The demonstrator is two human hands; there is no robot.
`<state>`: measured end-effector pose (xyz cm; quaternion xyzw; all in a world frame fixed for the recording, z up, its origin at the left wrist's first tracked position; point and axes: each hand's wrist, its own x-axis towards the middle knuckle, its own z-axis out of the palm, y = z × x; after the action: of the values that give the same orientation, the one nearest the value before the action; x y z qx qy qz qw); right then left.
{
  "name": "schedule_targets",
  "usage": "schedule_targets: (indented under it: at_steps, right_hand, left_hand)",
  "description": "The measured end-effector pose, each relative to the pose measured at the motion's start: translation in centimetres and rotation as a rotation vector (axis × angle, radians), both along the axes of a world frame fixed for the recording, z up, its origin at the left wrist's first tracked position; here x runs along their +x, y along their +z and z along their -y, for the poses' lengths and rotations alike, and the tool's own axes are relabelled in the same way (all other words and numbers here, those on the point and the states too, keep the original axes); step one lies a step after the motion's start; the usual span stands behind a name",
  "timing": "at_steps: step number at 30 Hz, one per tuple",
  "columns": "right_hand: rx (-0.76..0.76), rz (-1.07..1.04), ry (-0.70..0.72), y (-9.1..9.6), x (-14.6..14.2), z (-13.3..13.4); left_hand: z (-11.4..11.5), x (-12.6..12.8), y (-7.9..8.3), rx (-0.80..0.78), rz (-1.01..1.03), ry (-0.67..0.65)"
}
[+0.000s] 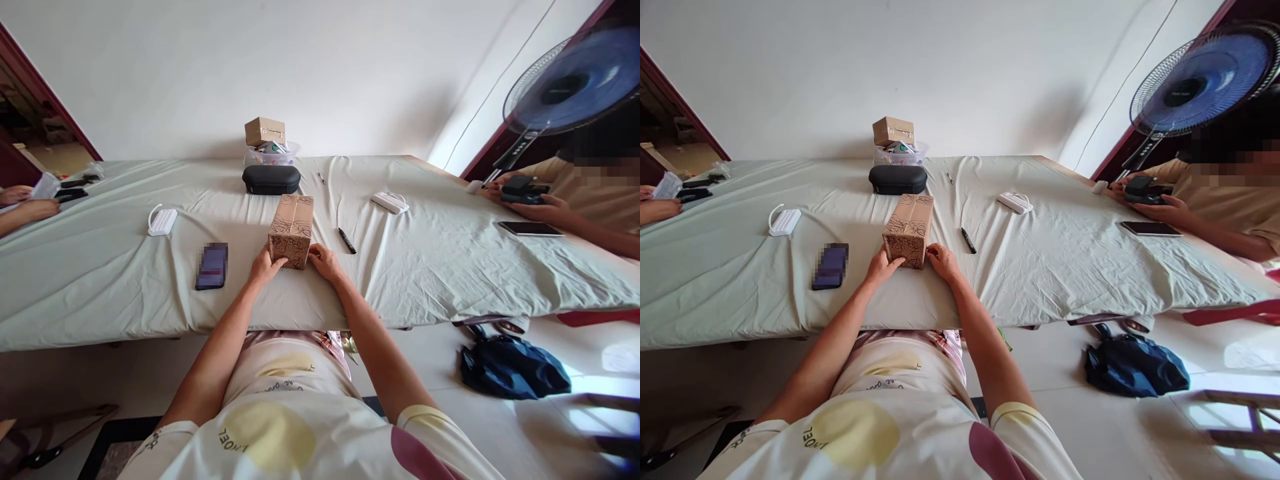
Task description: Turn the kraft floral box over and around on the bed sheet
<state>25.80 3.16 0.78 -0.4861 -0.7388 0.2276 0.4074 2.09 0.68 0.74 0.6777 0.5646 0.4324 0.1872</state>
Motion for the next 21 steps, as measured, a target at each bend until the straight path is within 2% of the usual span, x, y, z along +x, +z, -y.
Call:
schedule_targets:
  at_steps: [6,10,17,21]
  right_hand:
    - [0.0,0.013,-0.092,0.2,0.5,0.1]
    - [-0.004,0.078,-0.117,0.0,0.8,-0.4]
    - [0.026,0.133,-0.046,-0.4,1.1,-0.6]
    - [0.057,0.198,0.084,-0.4,1.5,-0.3]
  left_hand:
    - [0.6,-0.5,0.9,-0.102,0.031,-0.029]
    - [0.7,-0.2,1.1,-0.047,-0.027,0.003]
    - [1.2,0.6,1.6,-0.038,-0.137,0.094]
    - [1.2,0.6,1.4,0.019,-0.17,0.102]
